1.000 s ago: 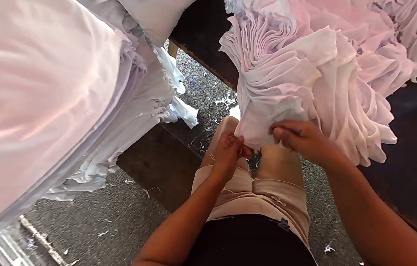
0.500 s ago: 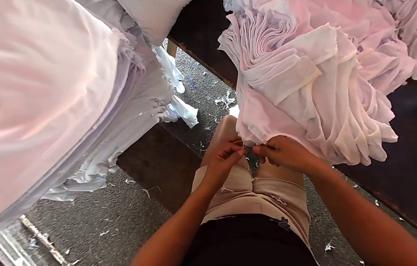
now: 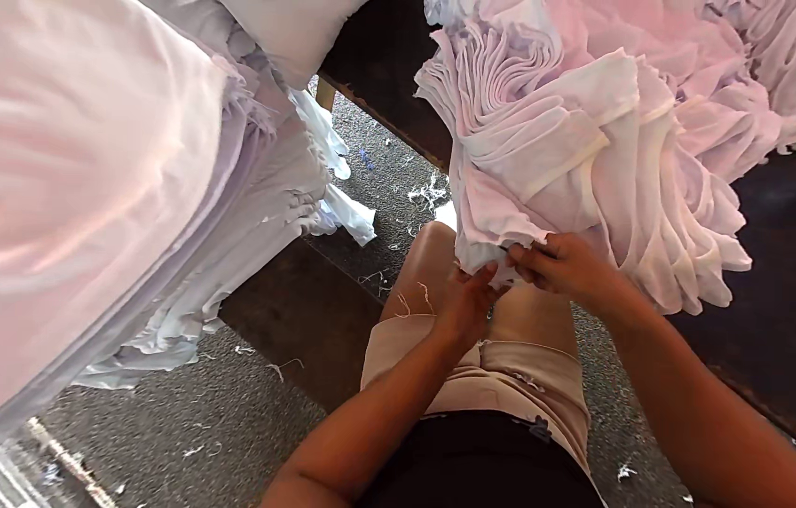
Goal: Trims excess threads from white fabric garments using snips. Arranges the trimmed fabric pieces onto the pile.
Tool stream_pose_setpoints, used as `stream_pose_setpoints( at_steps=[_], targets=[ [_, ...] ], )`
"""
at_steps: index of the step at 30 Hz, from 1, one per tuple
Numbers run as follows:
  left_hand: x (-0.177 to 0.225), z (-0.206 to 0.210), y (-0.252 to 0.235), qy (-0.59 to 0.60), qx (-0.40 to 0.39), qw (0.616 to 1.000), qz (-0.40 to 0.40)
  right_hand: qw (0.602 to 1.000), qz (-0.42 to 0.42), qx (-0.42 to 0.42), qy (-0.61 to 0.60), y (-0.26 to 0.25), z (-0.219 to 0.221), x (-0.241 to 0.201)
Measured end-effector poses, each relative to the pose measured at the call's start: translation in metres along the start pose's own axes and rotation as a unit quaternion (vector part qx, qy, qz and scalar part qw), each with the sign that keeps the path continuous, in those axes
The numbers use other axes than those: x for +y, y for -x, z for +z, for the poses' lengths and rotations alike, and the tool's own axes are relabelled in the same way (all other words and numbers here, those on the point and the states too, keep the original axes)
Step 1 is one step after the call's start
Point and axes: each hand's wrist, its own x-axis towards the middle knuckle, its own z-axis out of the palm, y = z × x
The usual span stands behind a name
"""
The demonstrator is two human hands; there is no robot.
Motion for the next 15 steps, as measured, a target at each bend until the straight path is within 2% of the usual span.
stream_pose_setpoints(
  at_steps=[3, 8, 11, 15],
  targets=[
    [0.0, 0.01, 0.005, -0.067, 0.026, 0.997, -0.018, 0.999, -0.022, -0.025, 0.022, 0.012, -0.012, 0.004],
    [0.006, -0.012, 0.028, -0.241, -0.02, 0.97, 0.022, 0.976, -0.028, -0.17, 0.135, 0.025, -0.018, 0.02],
    [0.006, -0.024, 0.04, -0.258, -0.02, 0.965, 0.045, 0.967, -0.033, -0.196, 0.157, 0.026, -0.015, 0.029],
    [0.004, -0.029, 0.05, -0.226, -0.012, 0.973, 0.042, 0.971, -0.023, -0.186, 0.151, 0.024, -0.008, 0.035]
  ],
)
